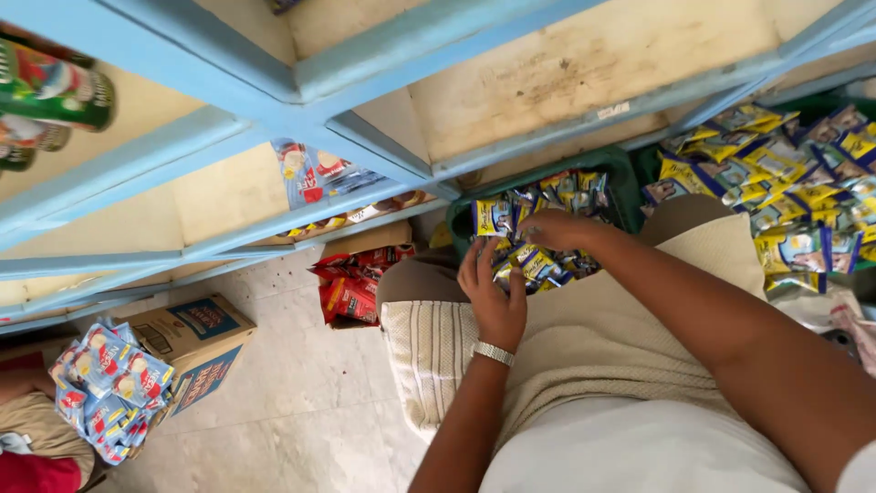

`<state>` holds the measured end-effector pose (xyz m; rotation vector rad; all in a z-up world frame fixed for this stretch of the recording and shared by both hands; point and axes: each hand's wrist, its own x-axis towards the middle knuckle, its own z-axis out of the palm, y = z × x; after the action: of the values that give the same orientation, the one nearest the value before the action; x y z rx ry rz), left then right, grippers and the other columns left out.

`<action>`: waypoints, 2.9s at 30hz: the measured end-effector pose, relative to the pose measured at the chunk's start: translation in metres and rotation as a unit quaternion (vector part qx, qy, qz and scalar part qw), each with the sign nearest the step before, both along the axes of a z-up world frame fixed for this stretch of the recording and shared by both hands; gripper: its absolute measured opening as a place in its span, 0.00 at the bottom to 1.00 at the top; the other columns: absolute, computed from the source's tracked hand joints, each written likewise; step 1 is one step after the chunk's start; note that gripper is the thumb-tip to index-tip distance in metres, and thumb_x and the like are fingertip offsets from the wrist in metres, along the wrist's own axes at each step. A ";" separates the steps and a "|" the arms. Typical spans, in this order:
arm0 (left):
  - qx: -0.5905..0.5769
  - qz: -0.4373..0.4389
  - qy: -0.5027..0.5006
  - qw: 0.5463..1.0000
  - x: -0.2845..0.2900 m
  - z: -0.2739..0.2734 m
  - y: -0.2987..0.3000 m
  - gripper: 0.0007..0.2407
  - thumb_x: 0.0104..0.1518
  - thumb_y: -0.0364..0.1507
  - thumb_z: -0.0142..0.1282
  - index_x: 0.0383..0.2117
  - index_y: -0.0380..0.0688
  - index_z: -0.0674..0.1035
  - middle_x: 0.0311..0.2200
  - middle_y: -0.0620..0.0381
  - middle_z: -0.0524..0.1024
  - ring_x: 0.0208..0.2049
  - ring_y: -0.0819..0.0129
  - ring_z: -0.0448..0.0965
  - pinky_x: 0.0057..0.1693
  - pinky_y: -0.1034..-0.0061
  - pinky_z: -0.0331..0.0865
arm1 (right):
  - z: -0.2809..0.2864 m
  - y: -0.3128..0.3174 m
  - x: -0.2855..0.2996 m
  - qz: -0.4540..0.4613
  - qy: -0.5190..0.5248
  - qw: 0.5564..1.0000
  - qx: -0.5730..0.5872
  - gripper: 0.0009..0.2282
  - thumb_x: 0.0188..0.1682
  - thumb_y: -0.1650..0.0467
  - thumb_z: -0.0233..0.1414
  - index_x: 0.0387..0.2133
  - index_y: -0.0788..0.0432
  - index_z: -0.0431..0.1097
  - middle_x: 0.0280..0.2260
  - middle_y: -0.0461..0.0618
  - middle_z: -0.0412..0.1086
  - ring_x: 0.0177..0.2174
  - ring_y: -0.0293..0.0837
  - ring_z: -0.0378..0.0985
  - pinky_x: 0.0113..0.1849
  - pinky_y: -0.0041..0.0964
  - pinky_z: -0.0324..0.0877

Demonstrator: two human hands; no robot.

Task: Organizing and stocking sachets of milk powder on a grocery store shelf from a crate on the floor.

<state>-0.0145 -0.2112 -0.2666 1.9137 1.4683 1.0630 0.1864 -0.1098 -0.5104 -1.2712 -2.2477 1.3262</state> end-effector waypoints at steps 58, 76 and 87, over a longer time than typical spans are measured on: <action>-0.130 -0.008 -0.178 0.975 0.006 0.010 -0.002 0.34 0.56 0.23 0.61 0.70 0.41 0.56 0.52 0.41 0.74 0.52 0.56 0.75 0.56 0.66 0.70 | 0.236 -0.035 0.022 -0.363 0.380 0.806 -0.273 0.28 0.44 0.77 0.56 0.61 0.53 0.59 0.42 0.47 0.69 0.42 0.40 0.75 0.38 0.38 0.74; -0.220 -0.140 -0.326 0.909 0.046 0.069 -0.010 0.17 0.56 0.20 0.63 0.53 0.39 0.80 0.39 0.64 0.74 0.39 0.79 0.76 0.46 0.83 0.73 | 0.222 -0.144 0.069 -0.249 0.364 0.887 -0.134 0.23 0.49 0.65 0.56 0.57 0.56 0.62 0.47 0.46 0.71 0.47 0.38 0.72 0.46 0.35 0.71; -0.308 -0.156 -0.252 0.904 0.050 0.052 -0.033 0.11 0.60 0.31 0.66 0.45 0.39 0.83 0.38 0.62 0.80 0.37 0.82 0.78 0.41 0.84 0.72 | 0.169 -0.187 0.071 -0.307 0.272 0.889 -0.201 0.21 0.50 0.63 0.55 0.56 0.56 0.65 0.38 0.46 0.70 0.38 0.34 0.67 0.40 0.33 0.69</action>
<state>0.0357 -0.2446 -0.2145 1.2429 0.9923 0.7409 0.2570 -0.2964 -0.3412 -1.3445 -1.0964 1.6427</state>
